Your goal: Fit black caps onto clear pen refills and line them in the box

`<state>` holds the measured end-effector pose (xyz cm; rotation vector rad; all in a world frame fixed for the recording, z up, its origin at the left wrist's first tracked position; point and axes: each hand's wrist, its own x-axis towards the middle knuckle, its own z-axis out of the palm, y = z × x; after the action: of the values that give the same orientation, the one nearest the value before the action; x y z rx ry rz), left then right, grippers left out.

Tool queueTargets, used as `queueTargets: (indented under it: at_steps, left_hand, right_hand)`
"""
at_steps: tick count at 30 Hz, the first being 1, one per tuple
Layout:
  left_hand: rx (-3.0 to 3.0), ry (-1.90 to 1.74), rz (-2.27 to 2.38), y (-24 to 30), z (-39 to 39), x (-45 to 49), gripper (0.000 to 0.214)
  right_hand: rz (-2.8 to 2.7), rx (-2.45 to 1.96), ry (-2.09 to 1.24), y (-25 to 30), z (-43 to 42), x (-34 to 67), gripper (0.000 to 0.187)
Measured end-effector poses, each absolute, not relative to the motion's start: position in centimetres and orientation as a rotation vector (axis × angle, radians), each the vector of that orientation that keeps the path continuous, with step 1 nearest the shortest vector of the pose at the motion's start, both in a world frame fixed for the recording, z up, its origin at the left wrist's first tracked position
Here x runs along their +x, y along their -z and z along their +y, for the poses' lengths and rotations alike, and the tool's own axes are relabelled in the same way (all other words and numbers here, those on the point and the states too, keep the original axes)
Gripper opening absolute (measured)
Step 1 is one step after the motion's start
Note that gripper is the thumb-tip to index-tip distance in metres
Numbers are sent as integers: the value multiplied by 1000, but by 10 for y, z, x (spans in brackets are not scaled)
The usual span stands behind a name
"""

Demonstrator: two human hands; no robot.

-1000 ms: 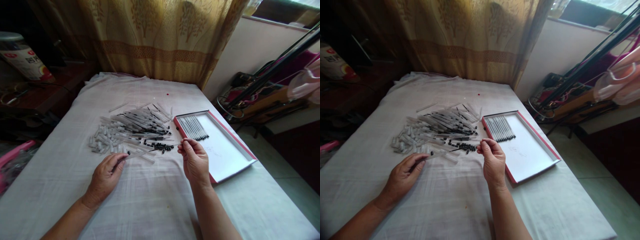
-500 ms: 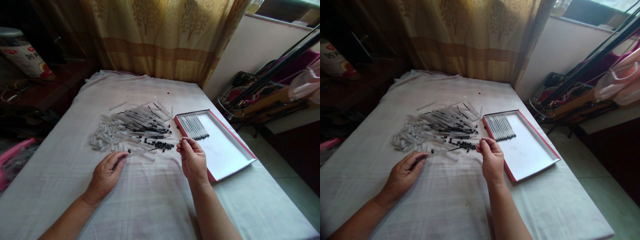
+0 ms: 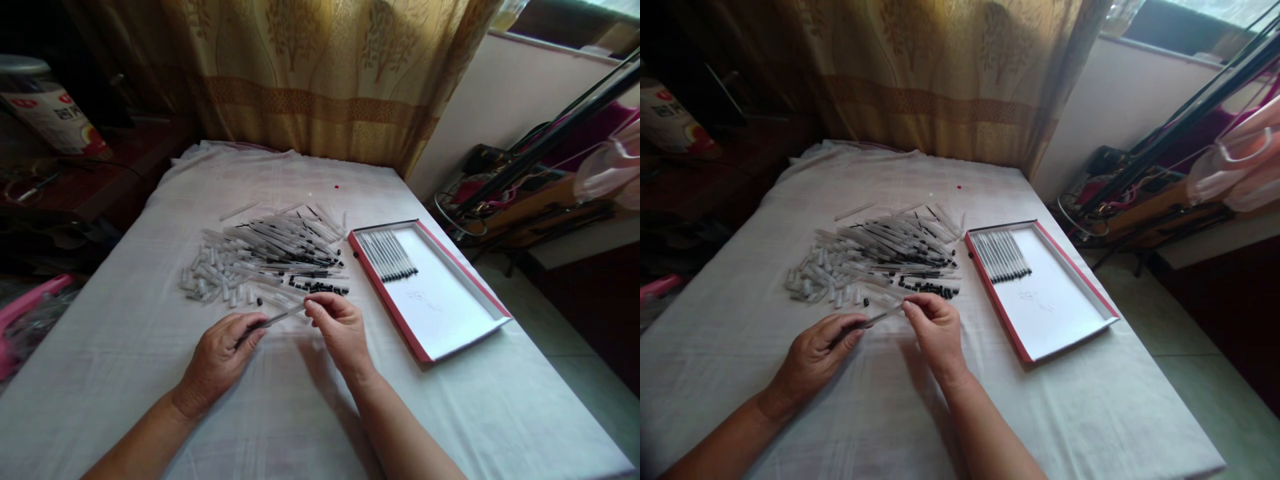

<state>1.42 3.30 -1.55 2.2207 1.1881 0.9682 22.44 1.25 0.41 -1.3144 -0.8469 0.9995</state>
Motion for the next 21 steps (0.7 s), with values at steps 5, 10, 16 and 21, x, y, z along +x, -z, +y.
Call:
queueTargets:
  at_steps: [5,10,16,21]
  left_hand:
    - [2009,-947,1309,16,33,15,28]
    - [1608,-1053,1366,15,38,13,31]
    - [1413,-1195,1370,16,44,10,34]
    - [1402,-1157,1371,17,43,10,35]
  right_hand:
    - [-993,-1262,-995,-6,19,208,16]
    - [-1050,-1196,-1148,-6,32,197,38]
    - [-1906,-1589,-674,-6,38,182,23]
    - [-2248,-1912,-377,-7,44,168,27]
